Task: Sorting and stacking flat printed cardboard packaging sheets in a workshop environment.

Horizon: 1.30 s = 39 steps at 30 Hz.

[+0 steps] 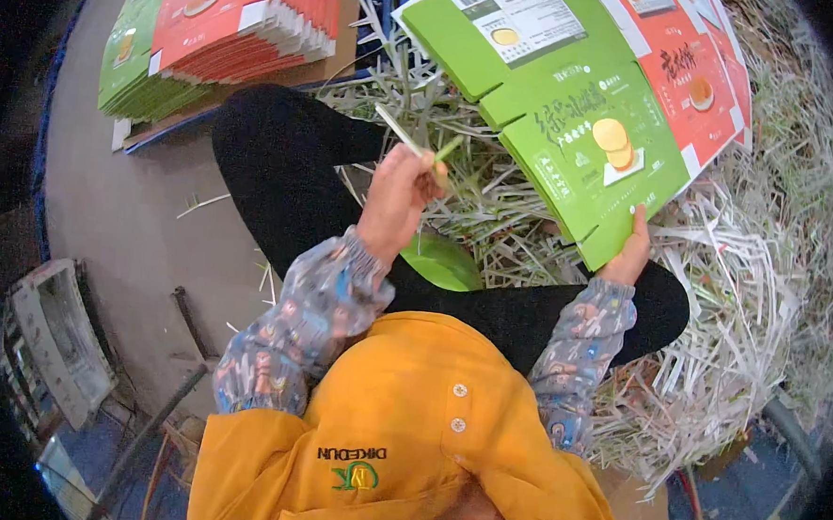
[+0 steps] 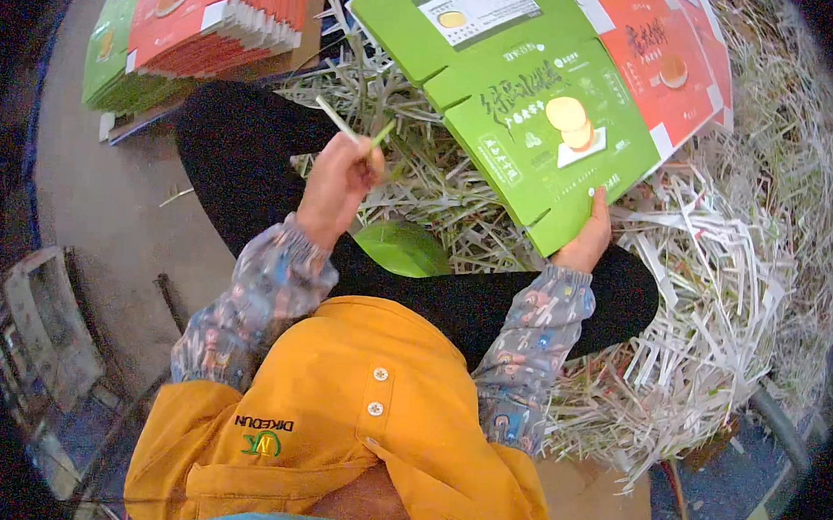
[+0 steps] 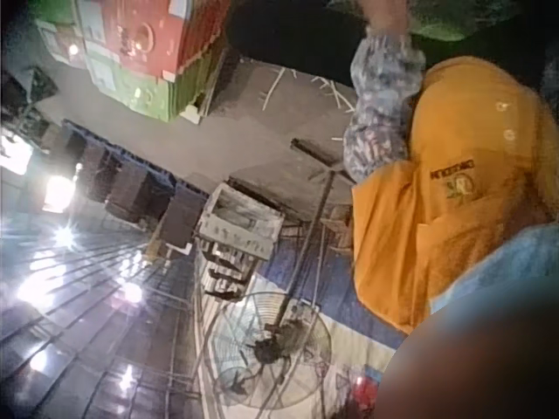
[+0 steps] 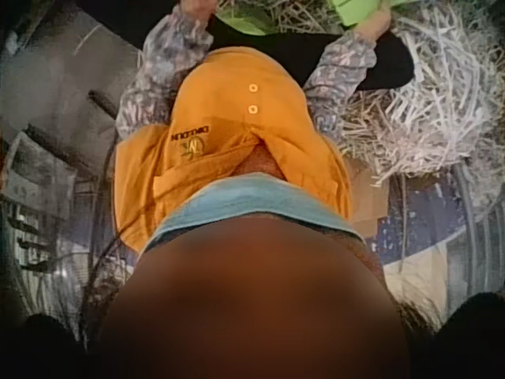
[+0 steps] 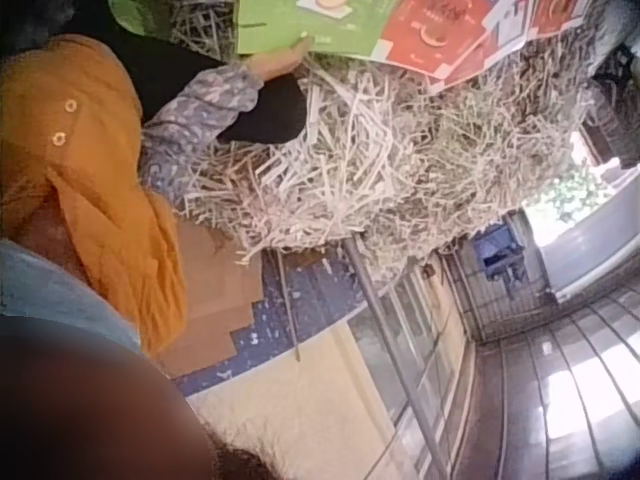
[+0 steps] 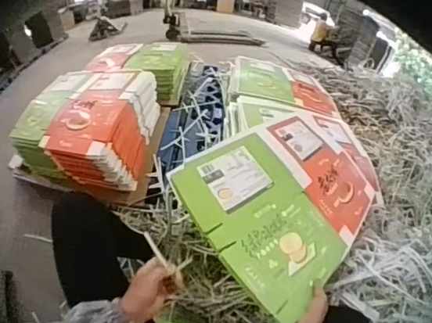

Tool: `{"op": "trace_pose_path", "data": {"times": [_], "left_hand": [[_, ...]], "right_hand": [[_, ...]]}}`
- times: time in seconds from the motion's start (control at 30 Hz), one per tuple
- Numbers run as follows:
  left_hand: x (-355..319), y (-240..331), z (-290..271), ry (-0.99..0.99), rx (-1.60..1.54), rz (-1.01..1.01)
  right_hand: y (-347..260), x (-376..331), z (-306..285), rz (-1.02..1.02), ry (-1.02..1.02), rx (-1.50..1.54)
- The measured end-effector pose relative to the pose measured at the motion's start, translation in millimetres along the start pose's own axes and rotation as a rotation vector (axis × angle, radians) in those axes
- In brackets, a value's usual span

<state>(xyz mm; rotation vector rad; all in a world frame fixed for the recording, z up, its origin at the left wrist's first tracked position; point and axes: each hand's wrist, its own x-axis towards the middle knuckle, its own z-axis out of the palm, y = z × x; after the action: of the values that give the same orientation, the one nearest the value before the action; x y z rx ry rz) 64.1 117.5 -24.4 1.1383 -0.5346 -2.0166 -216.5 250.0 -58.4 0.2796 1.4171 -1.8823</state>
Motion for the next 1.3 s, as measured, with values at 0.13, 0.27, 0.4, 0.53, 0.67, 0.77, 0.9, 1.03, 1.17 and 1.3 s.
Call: {"op": "trace_pose_path", "data": {"times": [0.13, 0.27, 0.4, 0.53, 0.67, 0.77, 0.9, 1.03, 1.17, 1.3], "left_hand": [[-54, 16, -1, -0.260, -0.028, -0.168], [-58, 57, -17, -0.239, 0.177, -0.085], [-26, 88, -33, 0.032, 1.129, 0.553], [-5, 67, 11, 0.152, 1.387, 1.081], [9, -17, 46, -0.337, 0.272, -0.083], [-13, -43, 71, -0.267, -0.098, -0.363], [3, -44, 63, -0.175, -0.052, -0.231], [15, -14, 49, -0.143, 0.020, -0.142], [26, 13, 29, -0.139, 0.029, -0.113], [33, 31, 21, -0.112, 0.015, -0.189]], "right_hand": [[3, 9, -7, 0.031, -0.070, 0.041], [-4, -10, 16, 0.037, -0.050, 0.121], [-2, -10, 19, 0.029, -0.116, 0.118], [-3, -12, 17, -0.029, -0.109, 0.015], [1, -48, 36, -0.006, -0.199, 0.118], [35, -64, 54, 0.031, -0.173, 0.157], [34, -74, 51, 0.187, -0.329, 0.005], [30, -14, 10, -0.495, 0.120, -0.371], [-13, 22, 19, -0.356, 0.242, -0.221], [-10, 70, 28, -0.171, -0.003, 0.381]]}}
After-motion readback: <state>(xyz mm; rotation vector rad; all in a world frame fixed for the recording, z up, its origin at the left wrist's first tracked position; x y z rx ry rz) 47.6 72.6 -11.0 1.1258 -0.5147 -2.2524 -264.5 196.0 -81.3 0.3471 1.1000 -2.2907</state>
